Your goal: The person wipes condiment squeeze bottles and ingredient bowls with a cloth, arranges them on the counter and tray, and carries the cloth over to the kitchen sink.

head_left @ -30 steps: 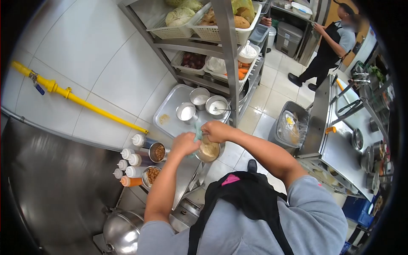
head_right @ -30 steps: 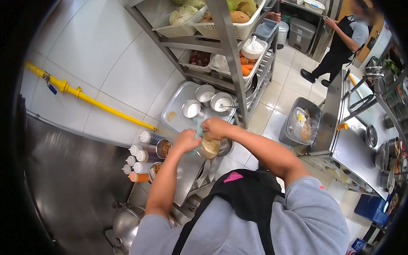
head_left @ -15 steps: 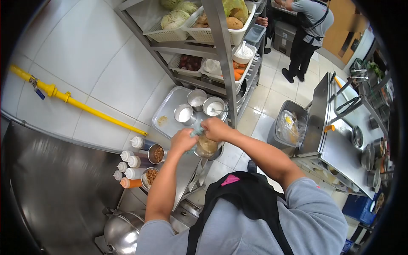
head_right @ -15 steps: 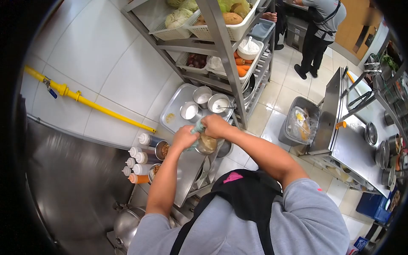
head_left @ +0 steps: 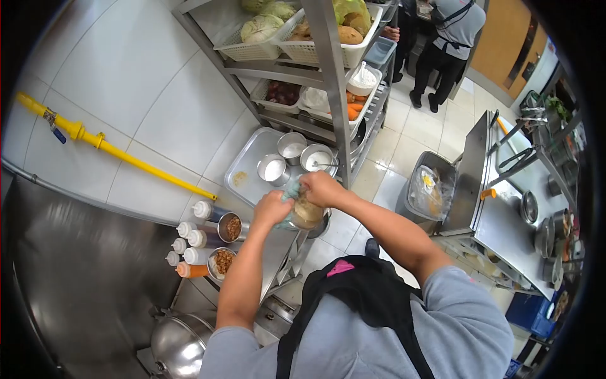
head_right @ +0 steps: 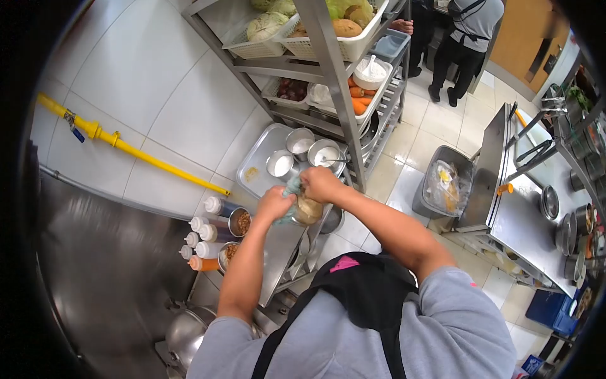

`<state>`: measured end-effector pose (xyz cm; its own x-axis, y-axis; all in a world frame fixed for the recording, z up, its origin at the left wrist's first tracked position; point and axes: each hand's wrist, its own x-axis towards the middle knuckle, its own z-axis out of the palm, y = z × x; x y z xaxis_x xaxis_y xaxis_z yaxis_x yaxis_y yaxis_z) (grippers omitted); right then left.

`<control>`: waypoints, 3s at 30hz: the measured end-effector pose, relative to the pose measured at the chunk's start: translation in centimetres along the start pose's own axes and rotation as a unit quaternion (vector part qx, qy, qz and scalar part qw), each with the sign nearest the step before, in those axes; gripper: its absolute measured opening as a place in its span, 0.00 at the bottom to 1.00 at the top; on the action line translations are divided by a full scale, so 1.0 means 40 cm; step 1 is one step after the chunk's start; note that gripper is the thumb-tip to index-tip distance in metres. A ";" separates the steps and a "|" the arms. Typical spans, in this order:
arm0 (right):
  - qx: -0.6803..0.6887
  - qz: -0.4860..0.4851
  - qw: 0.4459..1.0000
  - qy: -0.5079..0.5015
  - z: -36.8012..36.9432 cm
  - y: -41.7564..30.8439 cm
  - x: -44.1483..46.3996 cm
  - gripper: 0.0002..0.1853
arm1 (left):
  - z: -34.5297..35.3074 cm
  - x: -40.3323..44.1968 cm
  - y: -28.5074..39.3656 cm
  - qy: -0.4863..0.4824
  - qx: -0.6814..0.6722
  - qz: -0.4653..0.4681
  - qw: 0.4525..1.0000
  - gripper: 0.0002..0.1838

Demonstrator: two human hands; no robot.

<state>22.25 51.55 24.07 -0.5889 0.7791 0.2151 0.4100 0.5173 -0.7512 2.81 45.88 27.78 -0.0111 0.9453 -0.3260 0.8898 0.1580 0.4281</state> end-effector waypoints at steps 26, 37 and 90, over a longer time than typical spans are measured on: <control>-0.034 0.140 0.970 0.195 -0.020 0.105 -0.015 0.02 | 0.433 -0.282 -0.200 0.098 -0.348 -0.106 0.926 0.22; 0.340 0.338 0.874 0.080 0.004 -0.014 -0.025 0.07 | 0.196 -0.344 -0.041 0.448 -0.319 0.024 0.835 0.11; 0.226 0.326 0.904 -0.160 0.592 -0.090 -0.139 0.32 | 0.506 -0.628 -0.376 0.137 -0.869 -0.261 0.397 0.23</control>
<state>7.54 36.99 10.80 -0.5257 0.6859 -0.5032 0.4586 -0.2696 -0.8467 -1.07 14.00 12.47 -0.2479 0.6116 -0.7513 -0.9234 0.0855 0.3743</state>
